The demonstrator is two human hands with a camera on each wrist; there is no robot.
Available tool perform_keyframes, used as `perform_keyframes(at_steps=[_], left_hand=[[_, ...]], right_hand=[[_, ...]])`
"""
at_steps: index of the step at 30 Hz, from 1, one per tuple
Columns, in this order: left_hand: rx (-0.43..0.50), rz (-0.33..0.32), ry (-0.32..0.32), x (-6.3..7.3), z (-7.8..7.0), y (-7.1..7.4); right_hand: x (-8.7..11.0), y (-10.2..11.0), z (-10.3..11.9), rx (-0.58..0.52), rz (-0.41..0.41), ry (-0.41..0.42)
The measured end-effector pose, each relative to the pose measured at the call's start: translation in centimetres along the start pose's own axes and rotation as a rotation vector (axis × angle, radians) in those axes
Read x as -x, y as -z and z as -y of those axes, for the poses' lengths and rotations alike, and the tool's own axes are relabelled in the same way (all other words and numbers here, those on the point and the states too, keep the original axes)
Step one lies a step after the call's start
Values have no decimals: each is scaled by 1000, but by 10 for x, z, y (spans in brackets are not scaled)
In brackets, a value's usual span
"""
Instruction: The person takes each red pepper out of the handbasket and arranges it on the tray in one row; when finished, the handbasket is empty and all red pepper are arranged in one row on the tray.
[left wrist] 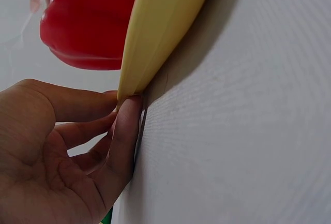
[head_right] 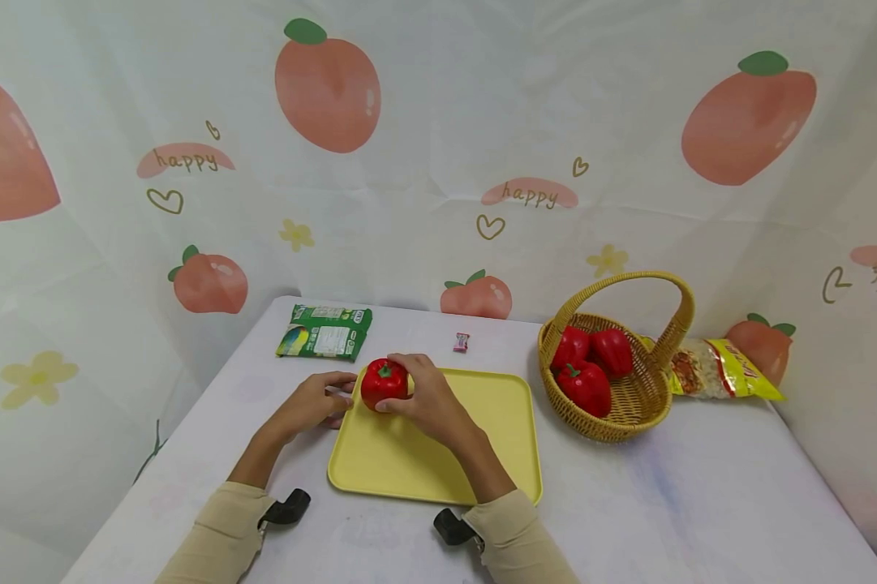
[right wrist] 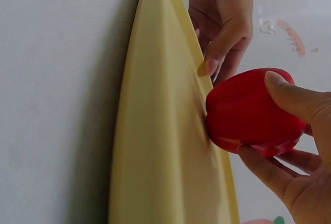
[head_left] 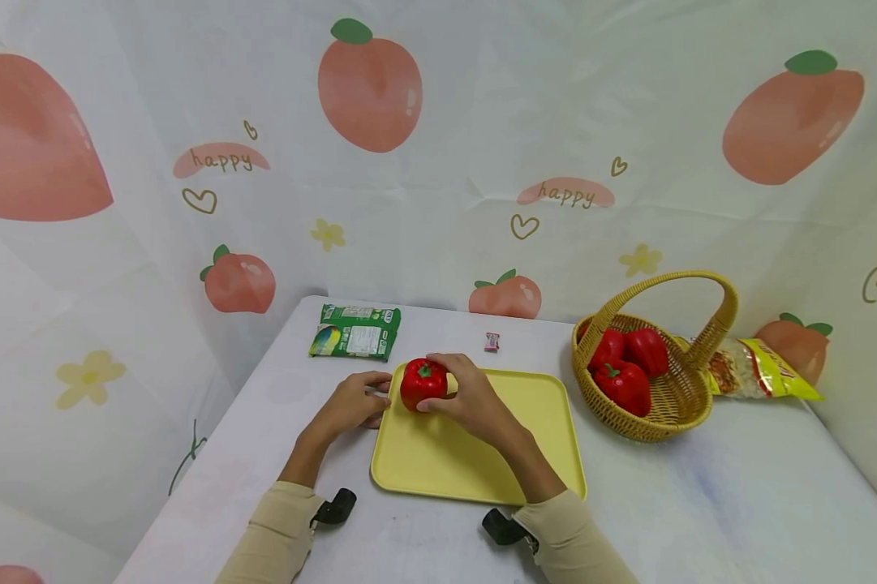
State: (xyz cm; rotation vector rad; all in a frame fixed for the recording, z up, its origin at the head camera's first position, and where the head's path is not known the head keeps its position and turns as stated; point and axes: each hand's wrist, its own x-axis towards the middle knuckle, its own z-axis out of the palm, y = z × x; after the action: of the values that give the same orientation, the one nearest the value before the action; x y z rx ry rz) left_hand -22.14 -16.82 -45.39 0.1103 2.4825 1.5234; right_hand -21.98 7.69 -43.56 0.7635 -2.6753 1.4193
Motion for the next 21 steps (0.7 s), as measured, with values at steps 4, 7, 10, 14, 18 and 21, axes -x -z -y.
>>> perform_keyframes(at_steps=[4, 7, 10, 14, 18, 21], left_hand=[[-1, -1, -4, 1, 0, 0], [-5, -1, -8, 0, 0, 0], [-5, -1, -11, 0, 0, 0], [-6, -3, -1, 0, 0, 0], [-10, -3, 12, 0, 1, 0], [-11, -4, 9, 1, 0, 0]], right_hand=[[0, 0, -1, 3, 1, 2], [0, 1, -1, -1, 5, -2], [1, 2, -1, -15, 16, -11], [3, 4, 0, -39, 35, -19], [4, 6, 1, -72, 56, -42], [5, 7, 1, -100, 66, -57]])
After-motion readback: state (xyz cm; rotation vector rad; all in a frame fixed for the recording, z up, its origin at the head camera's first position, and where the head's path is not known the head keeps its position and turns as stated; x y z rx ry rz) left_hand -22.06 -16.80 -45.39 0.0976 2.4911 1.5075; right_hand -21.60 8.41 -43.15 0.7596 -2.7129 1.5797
